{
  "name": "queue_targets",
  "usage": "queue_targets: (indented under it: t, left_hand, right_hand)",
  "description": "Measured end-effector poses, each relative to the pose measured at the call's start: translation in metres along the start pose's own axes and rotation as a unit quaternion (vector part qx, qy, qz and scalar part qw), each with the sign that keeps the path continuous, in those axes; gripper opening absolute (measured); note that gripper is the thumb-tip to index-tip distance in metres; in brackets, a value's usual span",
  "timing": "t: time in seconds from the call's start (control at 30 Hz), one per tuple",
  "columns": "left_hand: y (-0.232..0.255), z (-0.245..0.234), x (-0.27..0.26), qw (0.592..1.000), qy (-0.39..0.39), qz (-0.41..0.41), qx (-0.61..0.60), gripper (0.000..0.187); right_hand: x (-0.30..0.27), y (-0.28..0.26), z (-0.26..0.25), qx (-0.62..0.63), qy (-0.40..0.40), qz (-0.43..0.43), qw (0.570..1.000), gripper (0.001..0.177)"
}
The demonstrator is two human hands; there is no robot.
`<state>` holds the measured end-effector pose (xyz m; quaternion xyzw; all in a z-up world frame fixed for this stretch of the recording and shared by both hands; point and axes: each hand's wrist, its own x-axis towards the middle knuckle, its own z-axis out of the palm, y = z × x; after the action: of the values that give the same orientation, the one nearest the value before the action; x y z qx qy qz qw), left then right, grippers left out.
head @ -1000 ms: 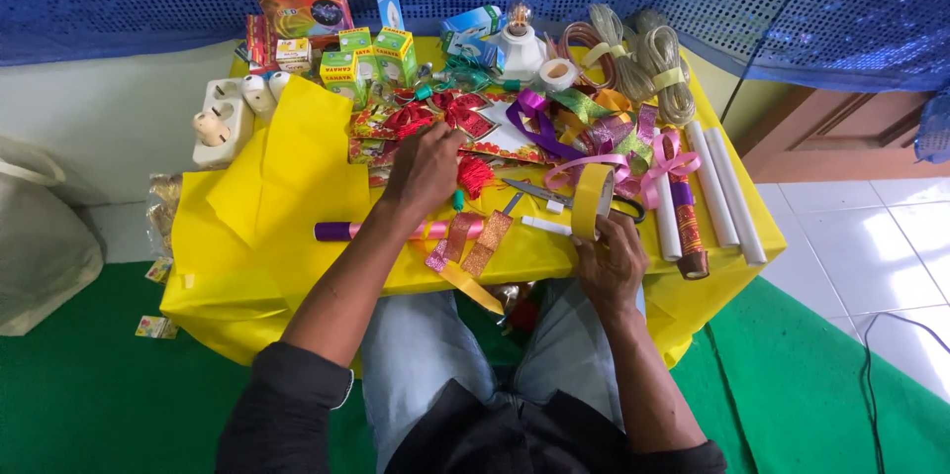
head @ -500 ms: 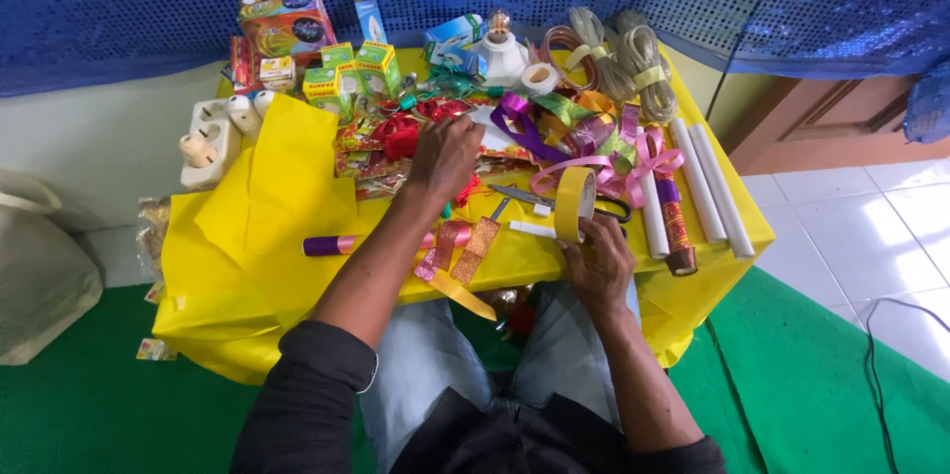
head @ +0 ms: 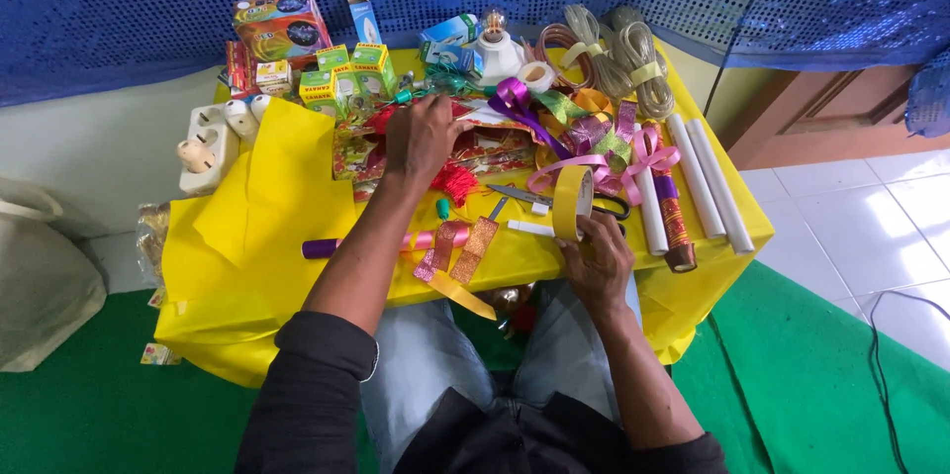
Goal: A person is cutting colorful ribbons and using adhesive tape to assemble decorative items on a yellow-covered work surface.
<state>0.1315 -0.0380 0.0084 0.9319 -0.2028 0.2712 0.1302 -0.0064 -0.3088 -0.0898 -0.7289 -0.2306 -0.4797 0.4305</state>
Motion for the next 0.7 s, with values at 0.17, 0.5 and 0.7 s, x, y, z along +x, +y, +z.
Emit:
queue_targets:
  t: [0.17,0.5,0.7]
  left_hand:
    - [0.007,-0.014,-0.008,0.998,0.009,-0.046,-0.051,0.039]
    - [-0.041,0.022,-0.032,0.989,-0.092,-0.114,-0.025,0.023]
    - [0.006,-0.059,-0.043,0.971,-0.124,-0.202,-0.035,0.029]
  right_hand:
    - [-0.001,0.002,-0.001,-0.009,-0.009,-0.007,1.0,0.026]
    - [-0.001,0.002,-0.002,-0.021,-0.016,-0.015,1.0,0.026]
    - [-0.001,0.0,-0.003,-0.036,-0.025,0.006,0.999,0.026]
